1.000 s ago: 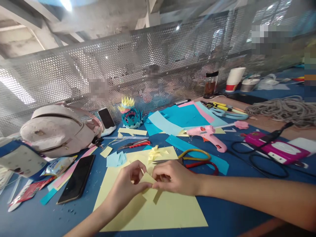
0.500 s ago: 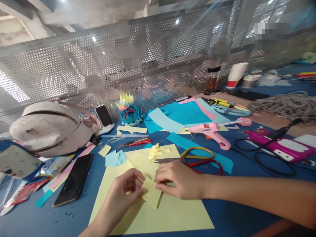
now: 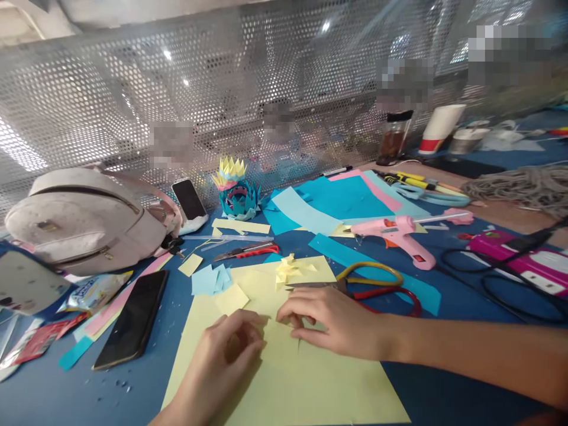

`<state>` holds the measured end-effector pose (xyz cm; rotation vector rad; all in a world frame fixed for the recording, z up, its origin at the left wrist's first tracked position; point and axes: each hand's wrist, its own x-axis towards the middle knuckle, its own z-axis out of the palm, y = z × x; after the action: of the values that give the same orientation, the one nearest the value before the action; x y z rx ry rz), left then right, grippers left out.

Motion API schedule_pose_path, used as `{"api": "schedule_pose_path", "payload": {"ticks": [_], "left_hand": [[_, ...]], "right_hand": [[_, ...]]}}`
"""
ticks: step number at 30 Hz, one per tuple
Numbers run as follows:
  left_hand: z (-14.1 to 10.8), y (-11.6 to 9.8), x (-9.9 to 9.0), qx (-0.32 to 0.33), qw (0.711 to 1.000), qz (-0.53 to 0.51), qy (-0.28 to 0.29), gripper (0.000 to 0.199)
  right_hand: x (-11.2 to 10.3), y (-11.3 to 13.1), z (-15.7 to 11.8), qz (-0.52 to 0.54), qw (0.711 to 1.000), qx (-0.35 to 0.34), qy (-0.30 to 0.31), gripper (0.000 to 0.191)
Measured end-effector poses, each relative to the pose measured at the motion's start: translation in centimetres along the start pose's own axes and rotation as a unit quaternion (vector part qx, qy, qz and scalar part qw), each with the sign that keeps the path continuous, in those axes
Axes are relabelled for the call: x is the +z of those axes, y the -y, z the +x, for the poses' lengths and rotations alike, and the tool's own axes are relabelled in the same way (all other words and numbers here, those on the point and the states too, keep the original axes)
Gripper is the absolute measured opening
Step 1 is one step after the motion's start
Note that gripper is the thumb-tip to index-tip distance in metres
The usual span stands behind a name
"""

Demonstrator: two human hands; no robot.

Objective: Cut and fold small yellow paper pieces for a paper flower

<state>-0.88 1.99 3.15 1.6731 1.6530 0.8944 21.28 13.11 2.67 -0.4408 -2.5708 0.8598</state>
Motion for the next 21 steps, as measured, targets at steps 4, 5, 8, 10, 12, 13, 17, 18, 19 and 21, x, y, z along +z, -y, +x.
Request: {"api": "schedule_pose_path", "payload": {"ticks": [4, 5, 8, 10, 12, 13, 17, 18, 19, 21], "left_hand": [[0.0, 0.9, 0.3, 0.031, 1.0, 0.001, 0.004, 0.02], [0.0, 1.0, 0.3, 0.039, 0.999, 0.003, 0.005, 0.022], [-0.2, 1.0, 0.3, 0.082, 0.996, 0.015, 0.017, 0.029], [-0.3, 0.7, 0.3, 0.124, 0.991, 0.022, 0.038, 0.026], [-0.5, 0.4, 0.4, 0.149, 0.987, 0.026, 0.046, 0.02], [-0.6, 0.2, 0.4, 0.151, 0.987, 0.024, 0.043, 0.018], [-0.9, -0.2, 0.6, 0.129, 0.991, 0.02, 0.027, 0.011], [-0.9, -0.2, 0.6, 0.122, 0.992, 0.024, 0.022, 0.013], [-0.9, -0.2, 0.6, 0.115, 0.993, 0.029, 0.015, 0.015], [-0.6, -0.2, 0.5, 0.097, 0.994, 0.041, 0.0, 0.016]], "right_hand": [[0.0, -0.1, -0.1, 0.0, 1.0, -0.009, -0.002, 0.01], [0.1, -0.2, -0.1, -0.005, 1.0, -0.016, -0.003, 0.008], [0.1, -0.2, -0.3, -0.011, 0.999, -0.032, -0.005, 0.011], [0.0, 0.0, -0.3, -0.004, 1.0, -0.029, -0.007, 0.013], [-0.1, 0.3, -0.3, 0.007, 1.0, -0.012, -0.008, 0.014], [-0.2, 0.4, -0.3, 0.013, 1.0, -0.001, -0.006, 0.012], [-0.2, 0.4, -0.2, 0.037, 0.999, 0.029, 0.013, 0.008], [-0.1, 0.4, -0.2, 0.038, 0.999, 0.028, 0.014, 0.01], [-0.1, 0.3, -0.2, 0.038, 0.999, 0.027, 0.016, 0.011], [0.0, 0.3, -0.1, 0.041, 0.999, 0.025, 0.016, 0.012]]}}
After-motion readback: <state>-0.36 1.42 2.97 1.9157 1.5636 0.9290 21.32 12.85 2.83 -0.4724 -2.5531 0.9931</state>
